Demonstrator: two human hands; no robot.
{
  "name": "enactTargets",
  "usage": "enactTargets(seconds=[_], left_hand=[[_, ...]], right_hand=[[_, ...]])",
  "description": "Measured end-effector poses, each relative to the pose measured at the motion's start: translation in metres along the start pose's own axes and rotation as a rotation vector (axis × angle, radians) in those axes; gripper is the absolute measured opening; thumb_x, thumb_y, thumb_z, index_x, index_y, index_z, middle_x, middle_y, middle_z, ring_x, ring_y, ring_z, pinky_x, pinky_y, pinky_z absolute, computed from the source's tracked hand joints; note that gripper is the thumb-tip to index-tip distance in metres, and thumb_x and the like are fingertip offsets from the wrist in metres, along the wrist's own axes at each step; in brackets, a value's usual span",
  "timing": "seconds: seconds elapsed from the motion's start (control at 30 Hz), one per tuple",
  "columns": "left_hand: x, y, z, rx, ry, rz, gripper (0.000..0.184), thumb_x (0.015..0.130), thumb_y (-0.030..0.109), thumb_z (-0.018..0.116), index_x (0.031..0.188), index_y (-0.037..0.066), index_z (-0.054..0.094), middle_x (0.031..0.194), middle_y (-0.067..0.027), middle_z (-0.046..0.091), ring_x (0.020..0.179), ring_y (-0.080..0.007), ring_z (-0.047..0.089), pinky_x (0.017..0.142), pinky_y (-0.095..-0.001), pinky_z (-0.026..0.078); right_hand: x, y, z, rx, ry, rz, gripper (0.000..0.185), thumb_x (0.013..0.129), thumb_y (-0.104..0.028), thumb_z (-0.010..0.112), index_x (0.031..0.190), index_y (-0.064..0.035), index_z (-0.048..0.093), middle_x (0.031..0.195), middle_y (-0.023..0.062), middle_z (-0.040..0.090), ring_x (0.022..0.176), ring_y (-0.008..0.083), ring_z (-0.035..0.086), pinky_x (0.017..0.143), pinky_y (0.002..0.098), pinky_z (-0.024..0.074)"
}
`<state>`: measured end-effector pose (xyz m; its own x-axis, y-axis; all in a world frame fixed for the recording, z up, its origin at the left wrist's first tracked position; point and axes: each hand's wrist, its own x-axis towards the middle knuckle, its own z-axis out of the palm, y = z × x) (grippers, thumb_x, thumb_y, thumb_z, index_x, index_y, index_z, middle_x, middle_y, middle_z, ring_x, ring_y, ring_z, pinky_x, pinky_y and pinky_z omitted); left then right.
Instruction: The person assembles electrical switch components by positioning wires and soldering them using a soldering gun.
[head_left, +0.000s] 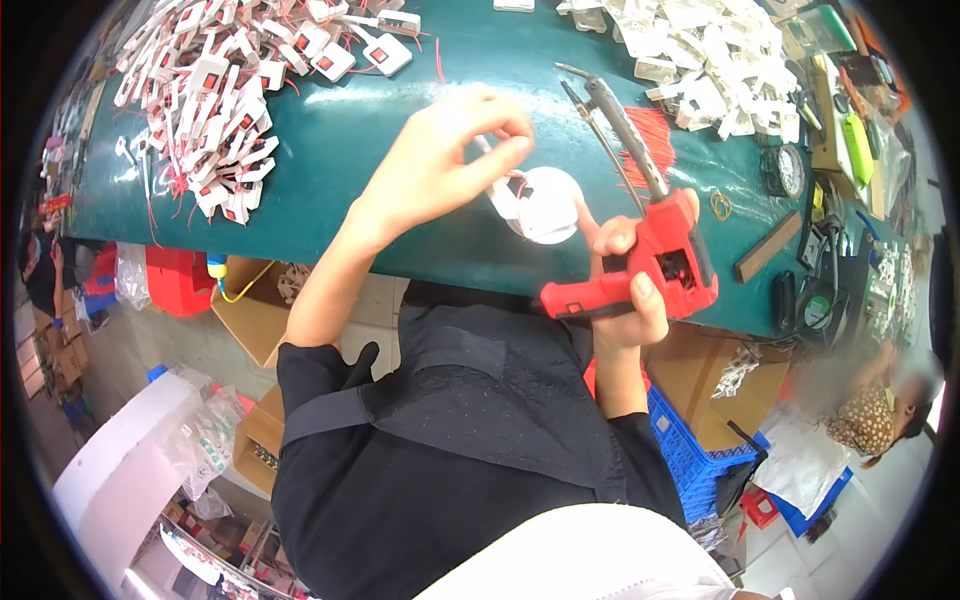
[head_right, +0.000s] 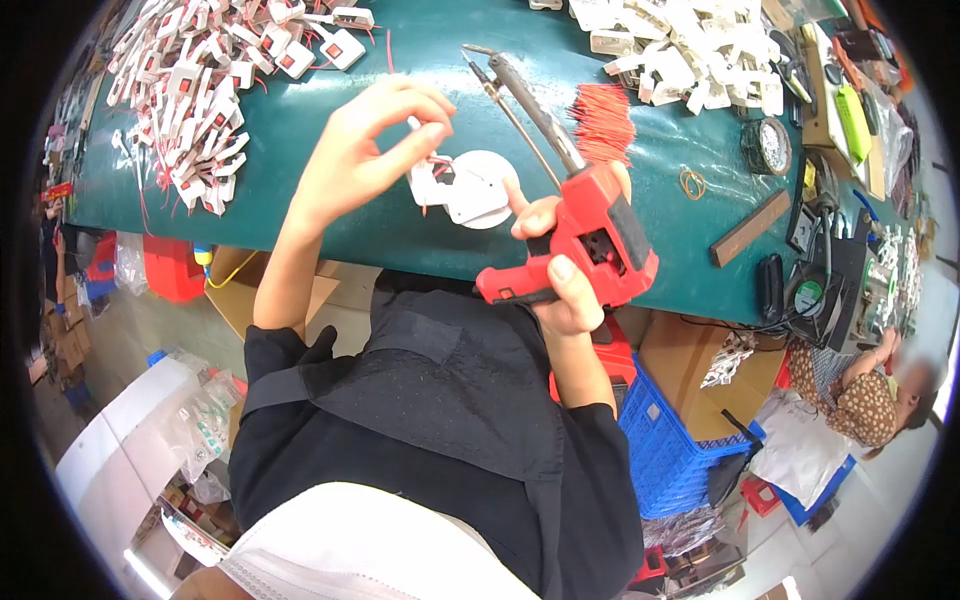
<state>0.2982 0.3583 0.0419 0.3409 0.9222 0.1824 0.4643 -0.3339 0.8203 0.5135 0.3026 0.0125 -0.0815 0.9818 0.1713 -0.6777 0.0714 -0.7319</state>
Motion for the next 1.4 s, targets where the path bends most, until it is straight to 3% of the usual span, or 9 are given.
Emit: enactTargets(seconds=[0.07, 0.2, 0.3, 0.5, 0.63, 0.87, 1.1, 1.27, 1.4], left_hand=[[-0.008, 0.0, -0.008, 0.059, 0.06, 0.22, 0.017, 0.079, 0.009, 0.065, 0.096, 0.005, 0.065, 0.099, -0.0087, 0.066, 0.096, -0.0232, 0.061, 0.089, -0.0359, 0.043], [-0.029, 0.013, 0.007, 0.101, 0.065, 0.323, 0.03, 0.074, 0.007, 0.068, 0.103, 0.009, 0.066, 0.097, -0.0069, 0.065, 0.097, -0.0216, 0.061, 0.101, -0.0455, 0.033], [-0.034, 0.017, 0.023, 0.119, 0.172, 0.255, 0.033, 0.069, 0.008, 0.073, 0.101, 0.009, 0.066, 0.095, -0.0061, 0.065, 0.1, -0.0208, 0.06, 0.1, -0.0452, 0.034], [-0.023, 0.006, 0.03, 0.111, 0.325, 0.362, 0.025, 0.067, 0.003, 0.074, 0.091, 0.008, 0.068, 0.084, -0.0042, 0.064, 0.084, -0.0214, 0.061, 0.089, -0.041, 0.044], [-0.022, -0.005, 0.021, -0.016, 0.205, 0.412, 0.022, 0.065, 0.004, 0.075, 0.087, 0.008, 0.069, 0.076, 0.0006, 0.056, 0.077, -0.0209, 0.058, 0.078, -0.0361, 0.043], [-0.015, 0.005, 0.0, 0.4, -0.093, 0.551, 0.025, 0.068, 0.011, 0.071, 0.093, 0.011, 0.067, 0.072, 0.0028, 0.051, 0.071, -0.0163, 0.054, 0.076, -0.0322, 0.039], [-0.028, -0.001, 0.041, 0.278, 0.213, 0.393, 0.026, 0.066, 0.008, 0.073, 0.09, 0.012, 0.065, 0.075, 0.0042, 0.057, 0.074, -0.0158, 0.057, 0.079, -0.0317, 0.039], [-0.035, 0.009, 0.044, 0.359, 0.295, 0.357, 0.02, 0.063, 0.006, 0.075, 0.08, 0.012, 0.065, 0.078, 0.0027, 0.055, 0.079, -0.0167, 0.057, 0.081, -0.0328, 0.039], [-0.033, 0.017, 0.05, 0.276, 0.399, 0.192, 0.017, 0.06, 0.004, 0.073, 0.07, 0.009, 0.061, 0.091, -0.0056, 0.055, 0.094, -0.0237, 0.054, 0.082, -0.0352, 0.039]], right_hand=[[-0.008, -0.001, 0.006, -0.052, 0.056, -0.007, 0.086, 0.073, -0.024, 0.059, 0.144, -0.0113, 0.011, 0.088, 0.005, 0.053, 0.084, 0.0189, 0.054, 0.102, 0.0661, 0.0254], [-0.017, -0.002, 0.014, -0.06, 0.087, 0.012, 0.086, 0.074, -0.024, 0.059, 0.145, -0.0143, 0.011, 0.091, 0.0032, 0.052, 0.087, 0.0176, 0.053, 0.103, 0.0639, 0.0257], [-0.021, 0.001, 0.014, -0.057, 0.065, -0.016, 0.086, 0.074, -0.025, 0.059, 0.145, -0.0157, 0.011, 0.092, 0.0027, 0.052, 0.088, 0.017, 0.052, 0.104, 0.0629, 0.0258], [-0.022, 0.001, 0.012, -0.062, 0.074, -0.001, 0.086, 0.075, -0.023, 0.059, 0.146, -0.0171, 0.011, 0.094, 0.0025, 0.052, 0.091, 0.0165, 0.052, 0.105, 0.0614, 0.0259], [-0.021, 0.002, 0.012, -0.051, 0.066, -0.017, 0.085, 0.076, -0.023, 0.058, 0.146, -0.0172, 0.01, 0.095, 0.0028, 0.053, 0.093, 0.0173, 0.051, 0.105, 0.0616, 0.0257], [-0.018, 0.005, 0.012, -0.034, 0.029, -0.039, 0.086, 0.077, -0.02, 0.059, 0.146, -0.0167, 0.009, 0.095, 0.0042, 0.052, 0.093, 0.0184, 0.052, 0.106, 0.0622, 0.023], [-0.019, -0.005, 0.013, -0.023, 0.089, -0.001, 0.087, 0.075, -0.02, 0.06, 0.146, -0.0163, 0.01, 0.093, 0.0056, 0.053, 0.09, 0.0192, 0.052, 0.105, 0.0625, 0.0239], [-0.022, -0.057, -0.013, -0.284, -0.036, -0.015, 0.088, 0.074, -0.015, 0.066, 0.143, -0.0057, 0.012, 0.086, 0.0197, 0.057, 0.081, 0.0315, 0.06, 0.08, 0.0556, 0.0508], [-0.042, -0.088, -0.014, -0.411, 0.026, 0.06, 0.082, 0.071, -0.009, 0.068, 0.138, 0.0042, 0.023, 0.086, 0.0229, 0.06, 0.078, 0.032, 0.063, 0.072, 0.0448, 0.0545]])
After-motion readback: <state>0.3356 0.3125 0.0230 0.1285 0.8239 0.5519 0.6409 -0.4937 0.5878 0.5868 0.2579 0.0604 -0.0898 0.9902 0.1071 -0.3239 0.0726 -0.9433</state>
